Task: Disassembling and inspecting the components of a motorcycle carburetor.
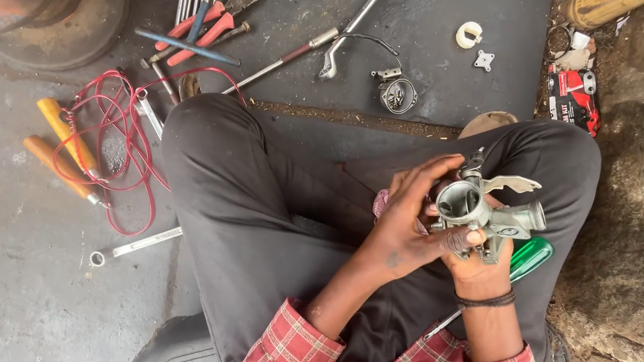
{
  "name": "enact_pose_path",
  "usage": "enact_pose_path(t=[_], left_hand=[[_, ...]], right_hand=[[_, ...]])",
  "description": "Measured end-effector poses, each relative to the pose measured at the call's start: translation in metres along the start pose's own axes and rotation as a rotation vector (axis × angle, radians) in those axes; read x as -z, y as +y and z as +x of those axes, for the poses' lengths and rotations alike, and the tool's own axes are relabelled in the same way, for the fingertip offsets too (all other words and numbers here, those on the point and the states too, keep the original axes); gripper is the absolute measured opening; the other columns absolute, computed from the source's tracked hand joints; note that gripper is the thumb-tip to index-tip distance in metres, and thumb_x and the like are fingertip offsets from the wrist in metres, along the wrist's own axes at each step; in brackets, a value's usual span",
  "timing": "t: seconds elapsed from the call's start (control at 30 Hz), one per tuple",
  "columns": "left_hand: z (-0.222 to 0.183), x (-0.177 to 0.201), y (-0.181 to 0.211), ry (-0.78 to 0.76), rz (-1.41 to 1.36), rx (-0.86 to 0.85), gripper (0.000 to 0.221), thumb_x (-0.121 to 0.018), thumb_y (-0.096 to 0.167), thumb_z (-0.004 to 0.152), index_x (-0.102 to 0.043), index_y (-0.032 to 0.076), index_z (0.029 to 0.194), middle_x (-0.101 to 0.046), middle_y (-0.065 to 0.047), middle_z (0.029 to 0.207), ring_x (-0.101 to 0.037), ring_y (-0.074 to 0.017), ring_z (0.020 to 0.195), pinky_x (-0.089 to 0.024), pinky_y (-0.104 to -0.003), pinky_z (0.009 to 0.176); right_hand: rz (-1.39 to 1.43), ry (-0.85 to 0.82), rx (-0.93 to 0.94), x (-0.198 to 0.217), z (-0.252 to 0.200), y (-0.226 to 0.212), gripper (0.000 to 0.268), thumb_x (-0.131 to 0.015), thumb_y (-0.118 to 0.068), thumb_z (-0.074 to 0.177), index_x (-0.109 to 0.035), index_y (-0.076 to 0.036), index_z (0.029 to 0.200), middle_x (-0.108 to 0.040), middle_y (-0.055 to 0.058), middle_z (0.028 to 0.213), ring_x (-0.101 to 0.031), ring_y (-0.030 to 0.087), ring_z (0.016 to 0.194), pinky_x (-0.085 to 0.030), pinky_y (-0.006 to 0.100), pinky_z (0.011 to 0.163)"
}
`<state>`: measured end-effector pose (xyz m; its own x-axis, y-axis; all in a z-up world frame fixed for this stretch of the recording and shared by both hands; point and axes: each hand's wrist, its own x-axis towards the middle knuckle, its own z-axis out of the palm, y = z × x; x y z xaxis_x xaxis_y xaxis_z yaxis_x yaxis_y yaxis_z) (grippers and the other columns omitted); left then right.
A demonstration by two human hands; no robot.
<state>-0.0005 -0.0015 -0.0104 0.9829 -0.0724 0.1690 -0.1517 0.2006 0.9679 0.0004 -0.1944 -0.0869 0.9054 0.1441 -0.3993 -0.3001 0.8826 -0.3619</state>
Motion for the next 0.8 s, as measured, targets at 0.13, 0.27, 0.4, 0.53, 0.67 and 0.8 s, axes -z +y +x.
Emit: enact_pose_path(t=[0.13, 0.27, 0.4, 0.53, 0.67, 0.8], left_hand=[[0.000, 0.002, 0.002, -0.045, 0.157, 0.002, 0.086, -0.073, 0.052, 0.091, -0.047, 0.001, 0.155, -0.052, -0.016, 0.155, -0.042, -0.0289, 0.148, -0.034, -0.042, 0.125], [-0.006, -0.004, -0.038, 0.014, -0.360, 0.214, 0.074, -0.065, 0.052, 0.101, -0.052, -0.001, 0.152, -0.054, -0.017, 0.146, -0.055, -0.0258, 0.134, -0.044, -0.038, 0.117], [0.000, 0.005, -0.010, 0.068, -0.756, 0.329, 0.069, -0.063, 0.049, 0.102, -0.050, -0.001, 0.149, -0.058, -0.016, 0.146, -0.060, -0.0220, 0.128, -0.050, -0.036, 0.109], [0.001, 0.010, -0.009, 0.132, -0.943, 0.410, 0.063, -0.062, 0.045, 0.101, -0.049, 0.000, 0.142, -0.063, -0.019, 0.137, -0.066, -0.0237, 0.118, -0.057, -0.038, 0.099], [0.006, 0.018, -0.006, 0.064, -0.823, 0.455, 0.058, -0.061, 0.040, 0.101, -0.048, 0.001, 0.142, -0.068, -0.019, 0.129, -0.070, -0.0217, 0.110, -0.060, -0.035, 0.090], [0.005, 0.012, -0.012, 0.041, -0.742, 0.514, 0.057, -0.062, 0.040, 0.101, -0.051, 0.000, 0.140, -0.069, -0.018, 0.123, -0.071, -0.0197, 0.105, -0.060, -0.032, 0.080]], right_hand=[[0.015, 0.055, -0.006, -0.022, -0.005, 0.007, 0.038, -0.049, -0.032, 0.108, -0.066, -0.002, 0.122, -0.072, 0.016, 0.117, -0.070, 0.033, 0.104, -0.059, 0.049, 0.090], [-0.204, 0.126, 0.017, -0.049, -0.013, 0.014, 0.038, -0.048, -0.038, 0.104, -0.065, -0.008, 0.120, -0.072, 0.011, 0.115, -0.070, 0.028, 0.101, -0.059, 0.045, 0.086], [-0.534, 0.174, 0.297, -0.078, -0.014, 0.023, 0.022, -0.052, -0.021, 0.109, -0.060, -0.006, 0.122, -0.068, 0.009, 0.117, -0.067, 0.021, 0.104, -0.057, 0.037, 0.087], [-1.019, 0.273, 0.846, -0.113, -0.034, 0.008, 0.009, -0.058, -0.005, 0.112, -0.052, -0.009, 0.117, -0.063, 0.007, 0.110, -0.068, 0.015, 0.091, -0.061, 0.029, 0.072], [-1.499, -0.028, 1.295, -0.106, -0.059, -0.012, 0.013, -0.065, 0.005, 0.120, -0.058, -0.005, 0.125, -0.062, 0.010, 0.120, -0.072, 0.017, 0.096, -0.064, 0.030, 0.081], [-2.008, -0.278, 1.398, -0.129, -0.072, -0.020, 0.016, -0.077, 0.007, 0.097, -0.066, -0.003, 0.104, -0.068, 0.011, 0.115, -0.071, 0.025, 0.101, -0.061, 0.034, 0.080]])
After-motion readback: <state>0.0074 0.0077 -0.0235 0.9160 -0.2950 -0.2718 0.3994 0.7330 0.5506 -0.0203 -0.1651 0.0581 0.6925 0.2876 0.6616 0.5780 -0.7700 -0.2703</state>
